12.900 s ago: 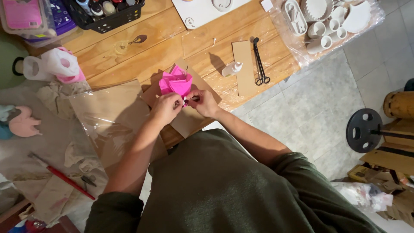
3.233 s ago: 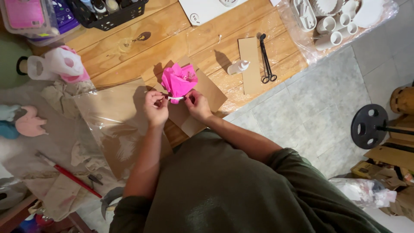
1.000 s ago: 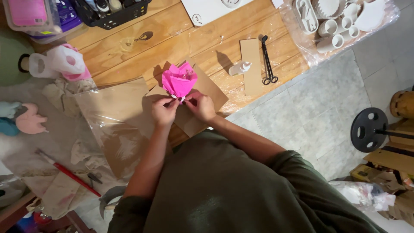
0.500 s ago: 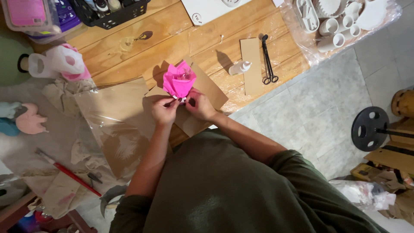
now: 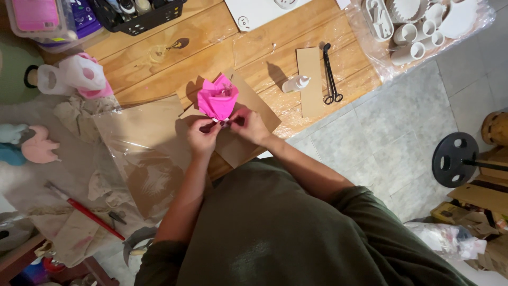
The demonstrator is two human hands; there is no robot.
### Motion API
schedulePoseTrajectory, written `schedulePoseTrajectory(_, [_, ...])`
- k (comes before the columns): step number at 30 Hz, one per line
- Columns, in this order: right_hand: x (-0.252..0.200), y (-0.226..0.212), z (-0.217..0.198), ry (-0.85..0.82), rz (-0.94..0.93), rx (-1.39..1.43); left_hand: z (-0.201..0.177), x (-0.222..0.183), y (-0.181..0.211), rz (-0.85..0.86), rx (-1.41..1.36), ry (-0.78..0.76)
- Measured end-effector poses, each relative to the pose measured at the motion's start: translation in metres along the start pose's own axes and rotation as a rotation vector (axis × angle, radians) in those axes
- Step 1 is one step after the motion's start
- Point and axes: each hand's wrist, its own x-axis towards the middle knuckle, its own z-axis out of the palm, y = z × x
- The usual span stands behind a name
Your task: Decorate a candle by wrapping it in tissue paper and gluing a small ribbon bow onto it.
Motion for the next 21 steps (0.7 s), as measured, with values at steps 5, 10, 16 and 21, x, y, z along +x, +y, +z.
schedulePoseTrajectory(5, [0.010, 0.008, 0.001, -0.061, 0.427, 0.196, -0.012, 0.011, -0.022, -0.150, -0.267, -0.067])
schedulePoseTrajectory(10, [0.015, -0.004, 0.005, -0.113, 0.413, 0.162, -0.012, 0.018, -0.021, -0.486, -0.387, -0.227])
schedulePoseTrajectory(16, [0.016, 0.023, 0.019, -0.051, 0.358, 0.029, 0.002, 0.014, -0.032, -0.307, -0.160, -0.105])
schedulePoseTrajectory(21, [0.011, 0.016, 0.014, -0.018, 0.218, -0.124, 0.004, 0.016, -0.042, -0.273, -0.082, -0.066])
